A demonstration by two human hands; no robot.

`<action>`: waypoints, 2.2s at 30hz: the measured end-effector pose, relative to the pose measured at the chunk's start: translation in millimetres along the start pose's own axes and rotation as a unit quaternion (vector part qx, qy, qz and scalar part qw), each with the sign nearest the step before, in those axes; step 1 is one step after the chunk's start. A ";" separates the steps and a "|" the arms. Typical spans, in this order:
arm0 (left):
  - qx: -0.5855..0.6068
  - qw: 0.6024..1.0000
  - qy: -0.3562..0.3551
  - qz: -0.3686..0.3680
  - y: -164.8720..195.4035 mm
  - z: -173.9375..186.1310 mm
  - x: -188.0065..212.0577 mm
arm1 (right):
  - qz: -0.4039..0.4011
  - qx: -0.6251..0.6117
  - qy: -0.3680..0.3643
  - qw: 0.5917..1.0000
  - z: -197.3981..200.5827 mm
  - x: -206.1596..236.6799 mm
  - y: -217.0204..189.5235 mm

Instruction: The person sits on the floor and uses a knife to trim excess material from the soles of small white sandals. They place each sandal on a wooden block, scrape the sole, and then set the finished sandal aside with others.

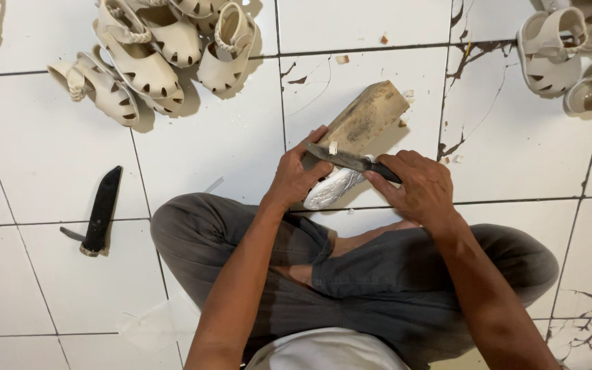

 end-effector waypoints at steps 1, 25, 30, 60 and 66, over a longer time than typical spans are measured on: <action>-0.016 1.000 0.006 0.004 -0.4 0.6 -0.1 | -0.004 0.000 -0.007 1.000 -0.1 0.7 3.3; -0.017 1.000 -0.018 -0.019 0.0 3.9 -1.3 | 0.022 0.046 0.011 0.999 -1.5 -6.2 0.3; -0.022 1.000 -0.019 0.007 1.6 6.2 -2.7 | 0.031 0.050 0.001 0.998 0.7 -10.9 -2.5; -0.146 0.989 0.011 0.031 18.1 6.1 -1.1 | -0.322 -0.186 -0.041 0.927 24.4 56.4 55.5; 0.066 0.990 0.027 0.123 -3.5 -11.7 30.2 | -0.506 -0.401 -0.001 0.763 -46.9 58.8 14.0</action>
Point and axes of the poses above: each hand's wrist, its own x-axis away from the middle knuckle, its own z-axis out of the back of the hand, y = z × x, the point moved 4 cm from there along -x, towards the middle knuckle, and after that the axes turned 13 degrees about z, right-handed, at the moved point
